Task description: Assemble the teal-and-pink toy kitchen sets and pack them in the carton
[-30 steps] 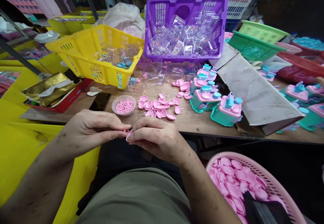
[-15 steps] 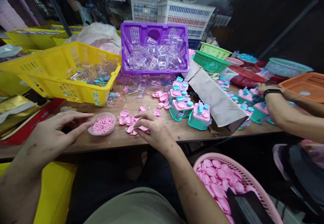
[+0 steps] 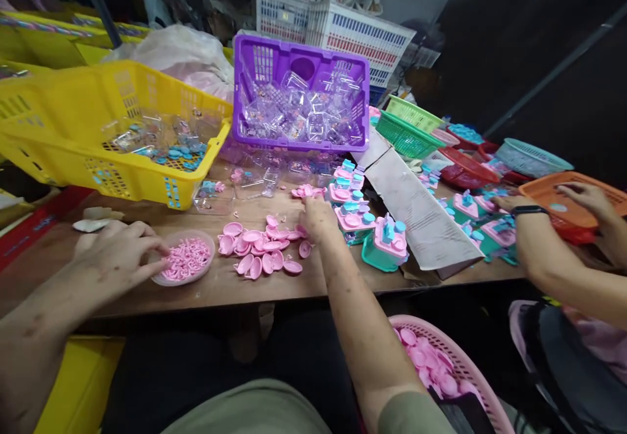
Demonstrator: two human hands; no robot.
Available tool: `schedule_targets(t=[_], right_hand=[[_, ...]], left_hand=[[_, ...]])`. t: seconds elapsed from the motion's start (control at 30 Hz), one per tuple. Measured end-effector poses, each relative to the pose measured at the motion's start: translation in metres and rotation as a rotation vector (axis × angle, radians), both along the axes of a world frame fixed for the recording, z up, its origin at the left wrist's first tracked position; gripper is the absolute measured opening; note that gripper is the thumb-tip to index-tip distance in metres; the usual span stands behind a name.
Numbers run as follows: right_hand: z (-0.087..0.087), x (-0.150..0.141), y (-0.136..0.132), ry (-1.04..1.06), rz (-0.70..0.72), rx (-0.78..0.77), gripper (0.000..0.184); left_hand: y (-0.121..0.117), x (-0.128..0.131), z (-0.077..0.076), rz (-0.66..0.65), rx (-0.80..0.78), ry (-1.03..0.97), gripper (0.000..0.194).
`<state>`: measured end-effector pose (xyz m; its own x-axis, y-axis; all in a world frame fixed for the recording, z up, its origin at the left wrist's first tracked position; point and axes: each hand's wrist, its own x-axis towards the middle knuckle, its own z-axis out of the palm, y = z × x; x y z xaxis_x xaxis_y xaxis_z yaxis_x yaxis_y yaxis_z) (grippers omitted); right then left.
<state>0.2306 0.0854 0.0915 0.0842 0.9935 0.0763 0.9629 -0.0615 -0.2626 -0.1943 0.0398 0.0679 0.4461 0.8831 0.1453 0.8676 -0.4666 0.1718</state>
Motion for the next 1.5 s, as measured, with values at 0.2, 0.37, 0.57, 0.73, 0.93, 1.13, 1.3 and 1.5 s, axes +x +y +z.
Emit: schedule_targets(t=[0.2,0.37,0.57,0.73,0.93,1.13,1.3,1.5], right_hand=[[-0.016,0.006,0.009,-0.085,-0.016,-0.099,0.024],[-0.014,0.007,0.004,-0.053,-0.004,-0.058,0.024],[0.001,0.006,-0.010,0.065,-0.016,0.162,0.034],[0.017,-0.010,-0.048,0.500,0.122,0.300,0.034],[0.018,-0.053,-0.105,1.155,0.335,0.240,0.040],[0.014,-0.077,-0.122,1.199,0.404,0.060,0.052],[0.006,-0.088,-0.131,1.241,0.464,-0.108,0.056],[-0.002,-0.106,-0.134,1.363,0.469,-0.120,0.048]], left_hand=[[-0.012,0.030,0.020,0.098,0.031,0.095,0.013],[-0.011,0.032,0.035,0.078,-0.064,0.043,0.010],[-0.015,0.034,0.034,-0.002,-0.076,0.076,0.020],[-0.017,0.041,0.041,0.014,-0.114,0.155,0.017],[-0.015,0.041,0.039,0.007,-0.081,0.141,0.013],[-0.020,0.040,0.039,0.047,-0.166,-0.090,0.012],[-0.029,0.038,0.042,-0.076,-0.193,-0.371,0.045],[-0.040,0.036,0.038,-0.025,-0.266,-0.669,0.023]])
